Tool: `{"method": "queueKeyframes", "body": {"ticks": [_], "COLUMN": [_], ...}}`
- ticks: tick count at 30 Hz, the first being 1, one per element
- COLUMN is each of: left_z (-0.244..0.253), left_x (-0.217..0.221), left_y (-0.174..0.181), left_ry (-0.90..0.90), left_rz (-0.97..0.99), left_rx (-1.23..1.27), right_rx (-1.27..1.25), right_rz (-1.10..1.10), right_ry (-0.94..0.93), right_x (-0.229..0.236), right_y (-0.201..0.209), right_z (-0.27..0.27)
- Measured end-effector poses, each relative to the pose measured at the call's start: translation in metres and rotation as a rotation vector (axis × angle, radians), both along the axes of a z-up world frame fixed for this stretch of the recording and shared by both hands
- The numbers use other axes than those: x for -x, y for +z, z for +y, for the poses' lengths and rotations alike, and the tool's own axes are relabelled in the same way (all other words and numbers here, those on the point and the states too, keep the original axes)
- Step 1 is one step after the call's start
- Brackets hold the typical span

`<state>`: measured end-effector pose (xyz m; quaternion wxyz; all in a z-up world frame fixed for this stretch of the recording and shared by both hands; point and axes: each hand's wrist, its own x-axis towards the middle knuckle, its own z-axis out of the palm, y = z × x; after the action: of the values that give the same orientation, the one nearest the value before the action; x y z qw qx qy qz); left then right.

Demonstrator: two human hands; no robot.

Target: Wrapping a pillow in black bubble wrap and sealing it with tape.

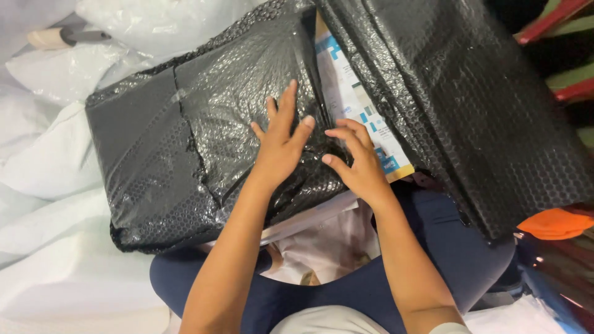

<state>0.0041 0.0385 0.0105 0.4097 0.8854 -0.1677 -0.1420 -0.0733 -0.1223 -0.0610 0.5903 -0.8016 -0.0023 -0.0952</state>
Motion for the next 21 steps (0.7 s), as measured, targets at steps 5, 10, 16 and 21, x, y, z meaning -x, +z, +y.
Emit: {"method": "queueKeyframes", "body": {"ticks": [5, 10, 16, 21], "left_z": [0.064, 0.111, 0.123, 0.127], "left_x": [0.036, 0.086, 0.115, 0.119], "left_y": [0.022, 0.016, -0.015, -0.031], "left_ry": [0.162, -0.072, -0.103, 0.007], "left_rz": [-0.423, -0.614, -0.681, -0.891], "left_rx": [0.134, -0.273, -0.349, -0.135], "right_rx": [0.11, 0.32, 0.494, 0.562], "right_rz": [-0.056, -0.179, -0.595, -0.485], "right_ry": [0.004, -0.153, 0.084, 0.109], "right_x": [0.009, 0.018, 0.035, 0.047], "right_y": [-0.007, -0.019, -0.003, -0.005], "right_z": [0.017, 0.032, 0.059, 0.075]}}
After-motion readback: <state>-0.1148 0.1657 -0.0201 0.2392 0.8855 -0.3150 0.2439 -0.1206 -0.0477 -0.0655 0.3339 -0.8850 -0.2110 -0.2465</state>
